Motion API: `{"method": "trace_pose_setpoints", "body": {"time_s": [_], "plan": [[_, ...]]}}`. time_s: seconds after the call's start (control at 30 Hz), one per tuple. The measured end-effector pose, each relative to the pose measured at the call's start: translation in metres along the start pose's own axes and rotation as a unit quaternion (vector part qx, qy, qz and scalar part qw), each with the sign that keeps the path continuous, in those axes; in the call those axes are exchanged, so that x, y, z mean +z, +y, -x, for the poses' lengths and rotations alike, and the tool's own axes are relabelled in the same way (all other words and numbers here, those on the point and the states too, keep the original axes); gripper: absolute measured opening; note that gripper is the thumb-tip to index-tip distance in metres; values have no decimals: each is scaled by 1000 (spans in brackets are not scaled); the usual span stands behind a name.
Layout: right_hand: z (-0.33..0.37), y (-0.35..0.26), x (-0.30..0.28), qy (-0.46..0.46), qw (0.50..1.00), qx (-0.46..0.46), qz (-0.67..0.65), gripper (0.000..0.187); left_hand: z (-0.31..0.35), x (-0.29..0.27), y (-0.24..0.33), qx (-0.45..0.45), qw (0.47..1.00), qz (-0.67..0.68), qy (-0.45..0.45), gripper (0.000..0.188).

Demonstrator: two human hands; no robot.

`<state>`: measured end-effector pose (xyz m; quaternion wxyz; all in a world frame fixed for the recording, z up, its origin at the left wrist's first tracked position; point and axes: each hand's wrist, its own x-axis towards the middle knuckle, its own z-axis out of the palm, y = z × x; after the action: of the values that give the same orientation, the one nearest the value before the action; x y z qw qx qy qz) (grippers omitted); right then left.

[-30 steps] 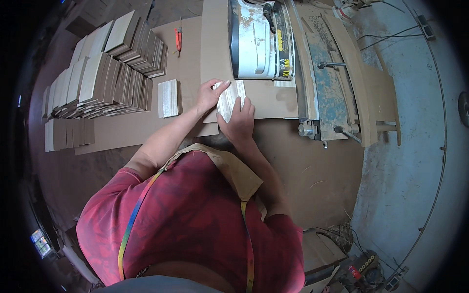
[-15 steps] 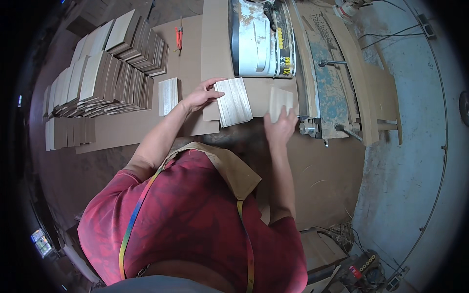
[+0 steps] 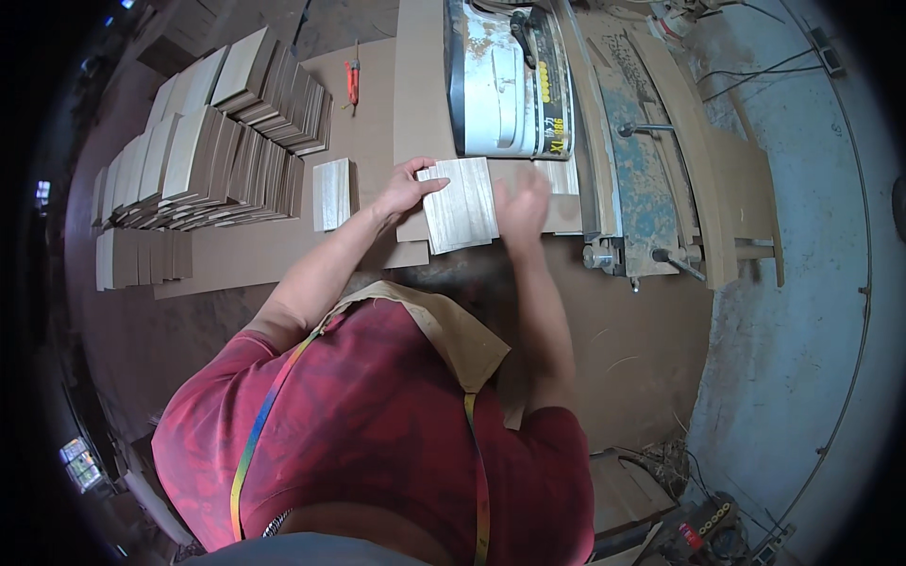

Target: Sanding the edges and surfaces of wooden blocks using a stationary sanding machine.

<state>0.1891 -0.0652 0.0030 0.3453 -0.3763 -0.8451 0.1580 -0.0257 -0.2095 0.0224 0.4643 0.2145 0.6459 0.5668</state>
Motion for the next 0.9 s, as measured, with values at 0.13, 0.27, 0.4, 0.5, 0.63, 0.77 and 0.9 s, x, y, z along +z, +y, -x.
{"method": "trace_pose_setpoints", "body": {"time_s": [0.13, 0.27, 0.4, 0.5, 0.63, 0.77, 0.9], "plan": [[44, -90, -22, -38, 998, -51, -24, 56, 3, 8, -6, 20, 999, -12, 45, 35], [56, -88, -35, -21, 998, -51, -9, 63, 6, 9, 1, 11, 999, -31, 37, 35], [70, -51, -56, -5, 999, -25, 34, 65, 10, 3, 11, -7, 999, -37, 24, 37], [61, -19, -80, -54, 987, 105, 114, 55, 15, -3, 11, -19, 999, -35, 20, 39], [53, 39, -52, 9, 980, 27, 195, 48, 12, -15, 12, -25, 996, 32, -76, 44], [16, 49, -21, 47, 982, 5, 185, 43, 1, -25, 4, -28, 991, 50, -124, 47], [2, 24, -4, 58, 993, 29, 96, 38, -2, -20, -2, -20, 993, 37, -113, 49]]}}
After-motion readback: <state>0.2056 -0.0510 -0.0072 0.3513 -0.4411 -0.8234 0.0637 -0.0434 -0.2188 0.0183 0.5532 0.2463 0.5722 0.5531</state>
